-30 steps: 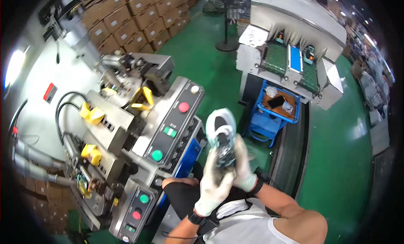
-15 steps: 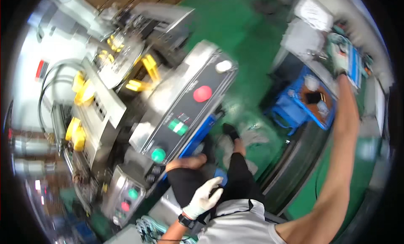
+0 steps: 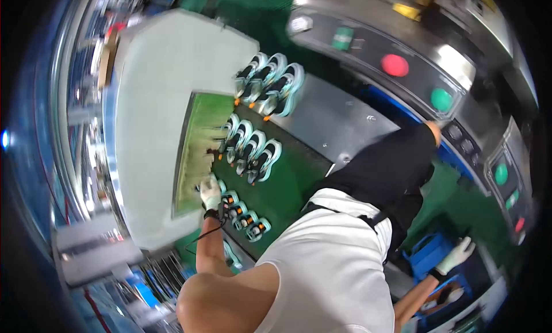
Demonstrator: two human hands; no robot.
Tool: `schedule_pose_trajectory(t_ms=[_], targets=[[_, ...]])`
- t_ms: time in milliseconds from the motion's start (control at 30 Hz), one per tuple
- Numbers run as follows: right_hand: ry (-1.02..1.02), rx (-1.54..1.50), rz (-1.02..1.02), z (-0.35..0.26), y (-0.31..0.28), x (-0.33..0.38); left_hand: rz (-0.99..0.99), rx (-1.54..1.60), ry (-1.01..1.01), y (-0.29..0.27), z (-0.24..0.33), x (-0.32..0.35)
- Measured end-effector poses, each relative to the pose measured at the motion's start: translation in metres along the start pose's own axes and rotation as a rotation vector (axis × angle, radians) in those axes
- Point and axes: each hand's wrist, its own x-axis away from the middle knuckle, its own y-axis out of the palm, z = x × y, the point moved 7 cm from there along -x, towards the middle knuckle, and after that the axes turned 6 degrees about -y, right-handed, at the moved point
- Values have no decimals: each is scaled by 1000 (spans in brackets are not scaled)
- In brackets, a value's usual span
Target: Operating a specialized machine to process sneakers in a manufacturing line.
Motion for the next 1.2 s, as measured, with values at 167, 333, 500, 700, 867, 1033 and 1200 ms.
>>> schedule_pose_trajectory(t_ms=[167,333,500,700,867,1033,1200], targets=[[-179,-58,-384,-100,113,29,-1,-17,-613,15,-204,109],[-284,172,-684,-169,160,12,-150,428,-662,129,-265,262],[-523,209,-741,-220,176,5,-11,132,-649,91,-170,248],[-623,132,-800,-271,194,53,-397,188,-275,93,-84,229],[-556,-63,-1048,-317,219,166,-314,435,34,86,56,196],[-711,-168,-1194,-394,210,271,-385,830,587,16,231,161],[-1241,53,-848,-433,201,287,-673,930,1318,-73,425,238]])
